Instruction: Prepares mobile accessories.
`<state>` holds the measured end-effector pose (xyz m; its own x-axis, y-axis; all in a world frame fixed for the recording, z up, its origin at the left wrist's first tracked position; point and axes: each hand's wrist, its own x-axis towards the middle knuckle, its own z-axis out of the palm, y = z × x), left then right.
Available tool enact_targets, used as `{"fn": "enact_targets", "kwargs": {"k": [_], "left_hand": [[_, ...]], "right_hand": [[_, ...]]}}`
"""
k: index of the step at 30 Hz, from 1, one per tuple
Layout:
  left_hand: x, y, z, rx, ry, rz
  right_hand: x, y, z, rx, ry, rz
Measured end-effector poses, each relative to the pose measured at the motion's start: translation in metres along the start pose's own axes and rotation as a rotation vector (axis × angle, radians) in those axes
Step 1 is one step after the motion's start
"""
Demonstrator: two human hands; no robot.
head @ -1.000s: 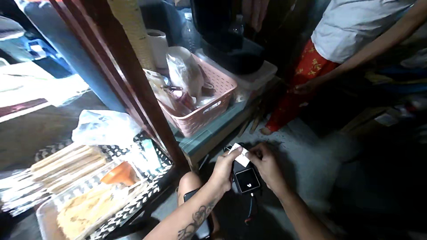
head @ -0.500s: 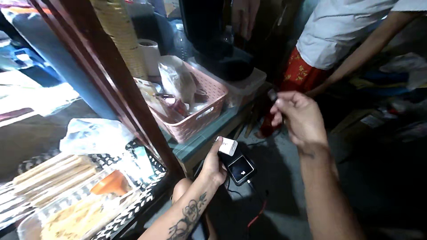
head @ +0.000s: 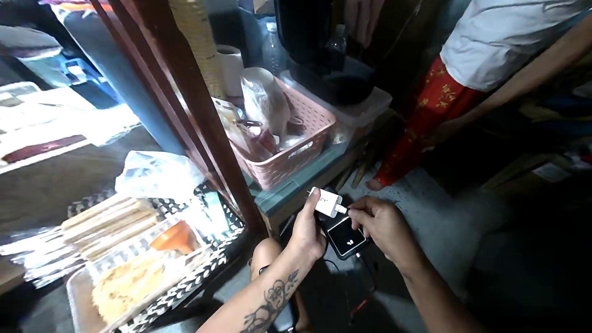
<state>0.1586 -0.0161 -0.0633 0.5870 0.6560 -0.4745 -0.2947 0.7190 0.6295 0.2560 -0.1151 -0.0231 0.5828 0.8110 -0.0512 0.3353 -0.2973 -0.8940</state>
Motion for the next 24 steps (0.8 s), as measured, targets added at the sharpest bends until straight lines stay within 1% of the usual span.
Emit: {"fn": "enact_targets", "kwargs": {"k": [3,5,11,16,20,22,24], "left_hand": [[-0.001,-0.001,-0.001,0.000,-0.011,0.023],[-0.001,-0.003,-0.002,0.020,-0.020,0.060],[-0.001,-0.010,-0.005,0.052,-0.103,0.172],[-0.002,-0.015,-0.008,0.035,-0.107,0.157],[0.000,-0.019,-0.009,0.022,-0.117,0.168],[0.000,-0.017,-0.008,0.039,-0.107,0.148],[-0.002,-0.009,-0.006,0.061,-0.087,0.111]], "right_hand": [[-0.001,0.002,0.001,0.021,0.014,0.005],[-0.001,0.004,0.001,-0.009,0.016,0.002],[-0.001,0.009,0.006,-0.074,0.037,-0.042],[-0.003,0.011,0.012,-0.156,0.051,-0.066],[-0.005,0.016,0.018,-0.203,0.107,-0.096],[-0.005,0.011,0.015,-0.235,0.079,-0.069],[-0.003,0.001,0.004,-0.191,-0.037,-0.014]]}}
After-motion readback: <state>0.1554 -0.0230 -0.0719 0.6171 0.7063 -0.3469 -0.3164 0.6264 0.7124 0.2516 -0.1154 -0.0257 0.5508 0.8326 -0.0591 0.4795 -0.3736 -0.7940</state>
